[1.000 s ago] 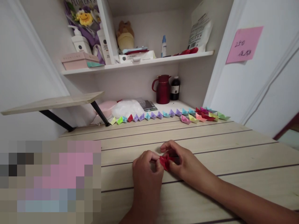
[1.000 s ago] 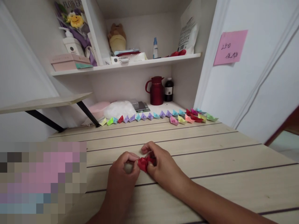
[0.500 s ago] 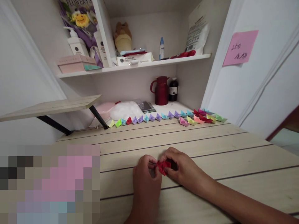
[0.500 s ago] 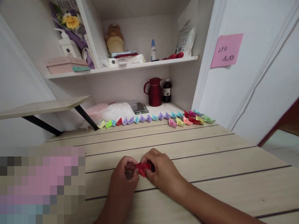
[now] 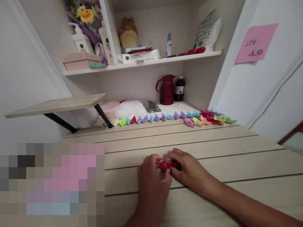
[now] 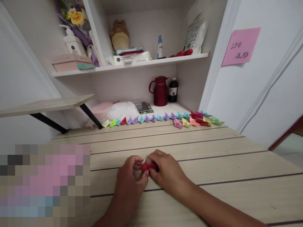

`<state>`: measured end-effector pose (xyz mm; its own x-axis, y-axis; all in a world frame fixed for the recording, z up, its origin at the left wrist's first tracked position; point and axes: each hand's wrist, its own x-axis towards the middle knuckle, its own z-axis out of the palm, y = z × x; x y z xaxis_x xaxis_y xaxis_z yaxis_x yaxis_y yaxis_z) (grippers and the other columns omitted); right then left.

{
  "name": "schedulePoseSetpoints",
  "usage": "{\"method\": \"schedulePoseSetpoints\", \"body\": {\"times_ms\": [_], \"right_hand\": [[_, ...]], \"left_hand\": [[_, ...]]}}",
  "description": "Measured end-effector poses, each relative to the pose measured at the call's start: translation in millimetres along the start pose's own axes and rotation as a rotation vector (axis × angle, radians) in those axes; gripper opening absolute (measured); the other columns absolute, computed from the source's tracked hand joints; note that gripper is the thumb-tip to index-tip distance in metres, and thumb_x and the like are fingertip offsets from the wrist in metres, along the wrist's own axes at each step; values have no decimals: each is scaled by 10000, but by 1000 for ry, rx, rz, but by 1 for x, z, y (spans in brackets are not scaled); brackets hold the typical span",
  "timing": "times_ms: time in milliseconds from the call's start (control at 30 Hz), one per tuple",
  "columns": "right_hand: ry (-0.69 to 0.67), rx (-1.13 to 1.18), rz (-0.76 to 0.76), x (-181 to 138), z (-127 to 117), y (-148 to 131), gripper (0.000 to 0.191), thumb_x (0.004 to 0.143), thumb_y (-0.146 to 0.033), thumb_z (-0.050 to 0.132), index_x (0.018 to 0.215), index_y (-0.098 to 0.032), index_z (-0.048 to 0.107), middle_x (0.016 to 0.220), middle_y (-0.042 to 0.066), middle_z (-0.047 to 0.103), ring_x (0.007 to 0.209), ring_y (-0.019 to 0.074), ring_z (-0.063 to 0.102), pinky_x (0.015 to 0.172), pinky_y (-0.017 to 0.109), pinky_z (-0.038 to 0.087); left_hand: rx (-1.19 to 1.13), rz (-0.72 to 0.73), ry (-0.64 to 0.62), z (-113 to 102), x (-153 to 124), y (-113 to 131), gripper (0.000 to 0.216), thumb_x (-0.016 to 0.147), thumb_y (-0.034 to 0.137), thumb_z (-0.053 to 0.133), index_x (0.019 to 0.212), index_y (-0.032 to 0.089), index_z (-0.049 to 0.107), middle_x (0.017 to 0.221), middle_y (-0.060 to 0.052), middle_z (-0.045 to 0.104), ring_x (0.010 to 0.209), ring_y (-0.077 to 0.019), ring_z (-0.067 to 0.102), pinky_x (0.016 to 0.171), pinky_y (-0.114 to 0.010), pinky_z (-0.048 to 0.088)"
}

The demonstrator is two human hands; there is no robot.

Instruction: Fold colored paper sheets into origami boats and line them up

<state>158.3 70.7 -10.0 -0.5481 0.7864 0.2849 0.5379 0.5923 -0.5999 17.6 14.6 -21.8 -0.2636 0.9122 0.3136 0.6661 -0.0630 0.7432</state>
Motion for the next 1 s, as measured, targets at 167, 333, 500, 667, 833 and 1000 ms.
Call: {"method": "schedulePoseSetpoints", "body": {"times_ms": [167, 333, 500, 667, 833, 1000], "right_hand": [[-20, 12, 7, 1, -1, 1, 156, 701, -63, 549, 747, -207, 592, 770, 5, 609, 706, 158, 553, 629, 254, 389], [-30, -30, -17, 1, -3, -1, 179, 667, -66, 583, 778, -205, 600, 787, 5, 608, 738, 168, 553, 655, 261, 380], [-15, 4, -41, 2, -4, -1, 140, 686, -63, 574, 708, -201, 583, 733, -8, 595, 695, 149, 548, 635, 248, 380], [-29, 90, 16, 2, -5, 3, 181, 658, -31, 577, 708, -202, 611, 759, -5, 613, 688, 139, 559, 626, 232, 410], [-65, 108, 66, 1, -9, -1, 168, 658, -41, 585, 688, -202, 624, 759, -3, 614, 667, 133, 554, 609, 229, 413], [-61, 98, 86, 0, -11, 0, 163, 655, -49, 594, 694, -205, 621, 754, -7, 622, 671, 139, 558, 612, 235, 414]], "left_hand": [[4, 15, -42, -3, 0, 1, 252, 674, 74, 564, 853, 249, 588, 896, -20, 659, 885, -229, 613, 838, -384, 425], [13, 42, -70, -7, 0, 7, 286, 698, 168, 653, 959, 275, 611, 1037, -17, 652, 1013, -260, 588, 910, -446, 378], [-52, 40, -40, -7, 3, 3, 204, 696, 56, 542, 773, 236, 599, 852, 1, 664, 858, -199, 624, 787, -345, 445], [-91, 39, -28, -5, 4, 1, 241, 634, 20, 526, 718, 237, 591, 748, 25, 641, 747, -172, 612, 670, -277, 443], [-26, 42, -59, -6, 4, 3, 261, 601, -4, 482, 681, 231, 562, 741, 25, 624, 758, -175, 592, 694, -288, 415], [151, 105, -133, -11, 4, 2, 281, 610, -1, 463, 736, 230, 562, 848, -7, 635, 863, -211, 568, 761, -344, 367]]}}
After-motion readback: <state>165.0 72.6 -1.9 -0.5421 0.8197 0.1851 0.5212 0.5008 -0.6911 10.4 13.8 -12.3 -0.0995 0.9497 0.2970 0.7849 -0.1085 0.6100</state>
